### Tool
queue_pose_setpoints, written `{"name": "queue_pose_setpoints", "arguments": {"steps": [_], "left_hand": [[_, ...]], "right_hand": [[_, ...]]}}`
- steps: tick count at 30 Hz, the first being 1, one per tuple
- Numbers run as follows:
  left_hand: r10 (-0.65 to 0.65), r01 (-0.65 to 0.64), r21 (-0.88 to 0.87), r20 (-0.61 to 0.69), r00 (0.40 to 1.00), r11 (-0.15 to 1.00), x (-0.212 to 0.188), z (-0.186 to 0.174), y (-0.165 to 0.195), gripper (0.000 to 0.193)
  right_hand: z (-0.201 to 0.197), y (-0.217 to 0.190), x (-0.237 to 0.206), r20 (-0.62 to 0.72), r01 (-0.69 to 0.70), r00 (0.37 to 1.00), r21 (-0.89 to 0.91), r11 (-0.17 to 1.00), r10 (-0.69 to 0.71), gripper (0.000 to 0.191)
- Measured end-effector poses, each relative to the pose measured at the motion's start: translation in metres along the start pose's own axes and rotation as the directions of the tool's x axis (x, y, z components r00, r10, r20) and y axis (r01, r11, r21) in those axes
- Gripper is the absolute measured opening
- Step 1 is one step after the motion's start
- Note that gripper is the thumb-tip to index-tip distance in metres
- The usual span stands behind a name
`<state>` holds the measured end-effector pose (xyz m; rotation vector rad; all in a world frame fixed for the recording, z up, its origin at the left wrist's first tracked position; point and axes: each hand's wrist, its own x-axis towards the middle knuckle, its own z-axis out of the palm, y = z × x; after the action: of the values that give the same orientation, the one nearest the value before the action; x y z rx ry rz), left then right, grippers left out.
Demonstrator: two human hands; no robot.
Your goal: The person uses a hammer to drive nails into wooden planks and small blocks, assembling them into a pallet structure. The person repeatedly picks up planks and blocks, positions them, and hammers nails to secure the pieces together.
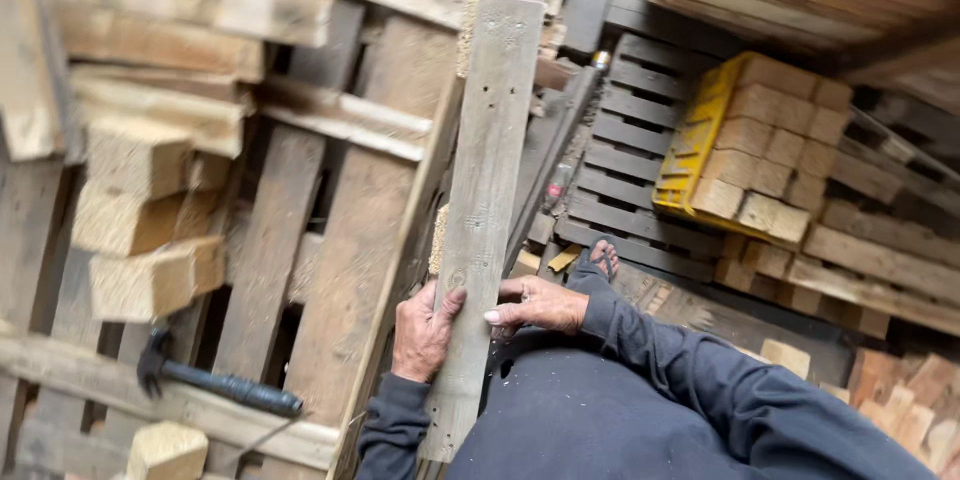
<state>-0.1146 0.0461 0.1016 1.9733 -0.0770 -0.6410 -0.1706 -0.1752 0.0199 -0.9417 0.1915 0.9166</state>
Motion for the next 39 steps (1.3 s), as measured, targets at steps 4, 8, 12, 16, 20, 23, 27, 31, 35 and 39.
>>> {"name": "queue_pose_setpoints", "arguments": {"steps": [4, 8, 12, 16, 20, 23, 27, 31, 35, 39], "left_hand": [[0.041, -0.057, 0.158, 0.106, 0.994, 0.986, 0.030, 0.054, 0.025, 0.044], [0.018, -0.111, 0.237, 0.361, 0.932, 0.965, 0.078, 0.101, 0.039, 0.046], [0.057, -0.401, 0.391, 0.653, 0.755, 0.829, 0.116, 0.148, 0.051, 0.047], [-0.196, -0.570, 0.602, 0.764, 0.615, 0.560, 0.139, 0.167, 0.070, 0.059], [-0.082, -0.469, 0.476, 0.762, 0.643, 0.744, 0.162, 0.172, 0.072, 0.052], [-0.033, -0.452, 0.396, 0.780, 0.625, 0.799, 0.172, 0.190, 0.044, 0.051], [-0.173, -0.439, 0.452, 0.823, 0.541, 0.777, 0.160, 0.214, -0.031, 0.050], [-0.395, -0.283, 0.558, 0.790, 0.469, 0.780, 0.125, 0.222, -0.099, 0.050], [-0.488, -0.270, 0.630, 0.753, 0.442, 0.728, 0.084, 0.244, -0.120, 0.047], [-0.559, -0.448, 0.692, 0.722, 0.408, 0.566, 0.052, 0.303, -0.115, 0.047]], "right_hand": [[-0.024, 0.007, -0.051, -0.194, 0.062, 0.979, 0.021, 0.998, -0.057, 0.048], [-0.030, 0.031, -0.061, -0.537, 0.236, 0.843, 0.312, 0.920, -0.034, 0.046], [-0.017, 0.076, -0.045, -0.804, 0.674, 0.578, 0.374, 0.637, -0.141, 0.050], [-0.011, 0.108, -0.044, -0.940, 0.922, 0.327, 0.341, 0.182, 0.099, 0.048], [-0.006, 0.129, -0.070, -0.933, 0.979, 0.206, 0.192, -0.074, 0.295, 0.044], [-0.004, 0.159, -0.100, -0.912, 0.986, 0.109, 0.050, -0.158, 0.395, 0.041], [0.001, 0.215, -0.109, -0.859, 0.947, 0.055, -0.115, -0.298, 0.509, 0.037], [0.000, 0.270, -0.122, -0.863, 0.886, 0.042, -0.200, -0.417, 0.503, 0.036], [0.002, 0.316, -0.152, -0.743, 0.897, 0.155, -0.170, -0.407, 0.651, 0.032], [0.002, 0.357, -0.187, -0.766, 0.925, 0.099, -0.164, -0.342, 0.635, 0.034]]}}
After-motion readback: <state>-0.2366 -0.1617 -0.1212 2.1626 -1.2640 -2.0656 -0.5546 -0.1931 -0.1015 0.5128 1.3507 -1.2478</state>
